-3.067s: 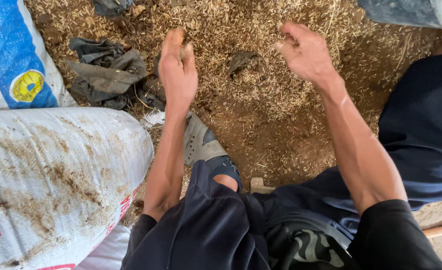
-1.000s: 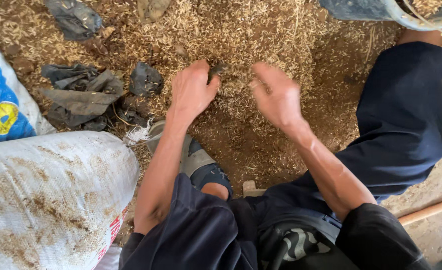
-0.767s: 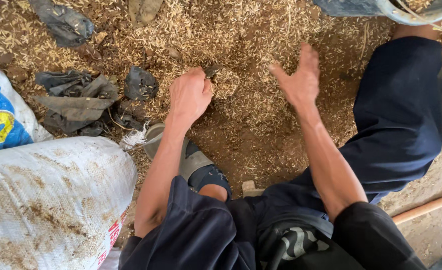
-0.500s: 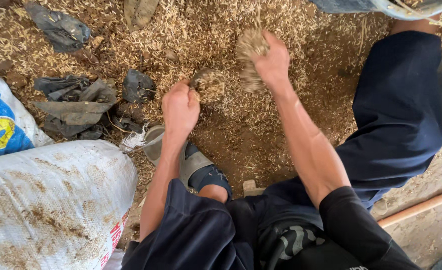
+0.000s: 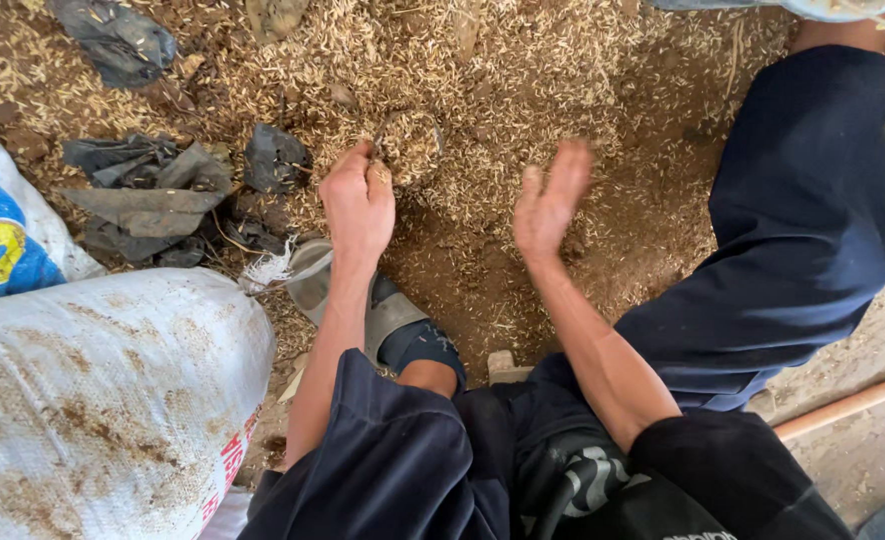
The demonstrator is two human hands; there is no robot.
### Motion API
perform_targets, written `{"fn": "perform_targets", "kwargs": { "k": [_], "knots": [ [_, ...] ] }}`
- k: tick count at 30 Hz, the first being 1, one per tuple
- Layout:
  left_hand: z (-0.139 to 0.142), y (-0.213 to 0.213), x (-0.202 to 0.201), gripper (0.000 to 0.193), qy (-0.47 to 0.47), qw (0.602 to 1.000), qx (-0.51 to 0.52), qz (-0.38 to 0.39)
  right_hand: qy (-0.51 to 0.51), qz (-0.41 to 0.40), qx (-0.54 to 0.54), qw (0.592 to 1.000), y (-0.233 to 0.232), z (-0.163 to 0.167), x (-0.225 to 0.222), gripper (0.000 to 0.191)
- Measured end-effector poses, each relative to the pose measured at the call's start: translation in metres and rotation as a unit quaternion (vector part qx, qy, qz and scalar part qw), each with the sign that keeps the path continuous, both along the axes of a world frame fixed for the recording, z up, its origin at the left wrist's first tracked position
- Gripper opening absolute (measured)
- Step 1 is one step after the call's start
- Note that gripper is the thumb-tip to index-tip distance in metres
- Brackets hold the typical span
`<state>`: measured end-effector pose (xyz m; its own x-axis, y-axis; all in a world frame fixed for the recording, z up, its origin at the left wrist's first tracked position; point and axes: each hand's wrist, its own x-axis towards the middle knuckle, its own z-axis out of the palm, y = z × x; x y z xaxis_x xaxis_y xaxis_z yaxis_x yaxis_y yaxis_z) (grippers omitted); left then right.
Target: The person sits on the floor and repeatedly scoops wood shavings from a large pile, packs them into small black plastic pots, and places the filled pots into a bucket. The person continues this process until the bucket is full.
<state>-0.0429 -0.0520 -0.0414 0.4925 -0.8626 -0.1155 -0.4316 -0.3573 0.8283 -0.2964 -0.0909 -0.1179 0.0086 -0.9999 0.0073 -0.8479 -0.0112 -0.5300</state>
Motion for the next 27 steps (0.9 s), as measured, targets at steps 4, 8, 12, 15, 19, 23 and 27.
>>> {"fn": "perform_targets", "kwargs": {
  "k": [4, 8, 12, 15, 19, 23, 27],
  "knots": [
    [0.015, 0.002, -0.009, 0.022, 0.041, 0.998, 0.046, -0.002, -0.175, 0.137, -0.031, 0.974, -0.017, 0.003, 0.032, 0.052],
    [0.030, -0.001, -0.012, 0.025, -0.012, 0.996, 0.082, -0.030, -0.113, 0.130, 0.002, 0.985, -0.089, 0.019, 0.032, 0.047],
    [0.031, -0.009, -0.008, 0.031, -0.092, 0.995, 0.010, -0.040, 0.036, 0.225, 0.002, 0.974, -0.118, 0.029, 0.032, 0.039],
    [0.025, -0.011, 0.000, 0.024, -0.112, 0.992, 0.002, -0.061, 0.057, 0.330, 0.001, 0.942, -0.088, 0.040, 0.037, 0.052],
    [0.015, -0.011, 0.009, 0.026, -0.084, 0.992, -0.017, -0.088, 0.036, 0.390, 0.072, 0.917, -0.038, 0.061, 0.024, 0.078],
    [0.012, -0.004, 0.015, 0.026, -0.024, 0.997, -0.019, -0.077, 0.063, 0.370, 0.073, 0.924, -0.013, 0.064, 0.014, 0.060],
    [0.012, 0.002, 0.022, 0.027, -0.018, 0.997, -0.046, -0.054, -0.182, 0.161, 0.199, 0.949, -0.016, 0.064, 0.021, 0.033]
  ]
}}
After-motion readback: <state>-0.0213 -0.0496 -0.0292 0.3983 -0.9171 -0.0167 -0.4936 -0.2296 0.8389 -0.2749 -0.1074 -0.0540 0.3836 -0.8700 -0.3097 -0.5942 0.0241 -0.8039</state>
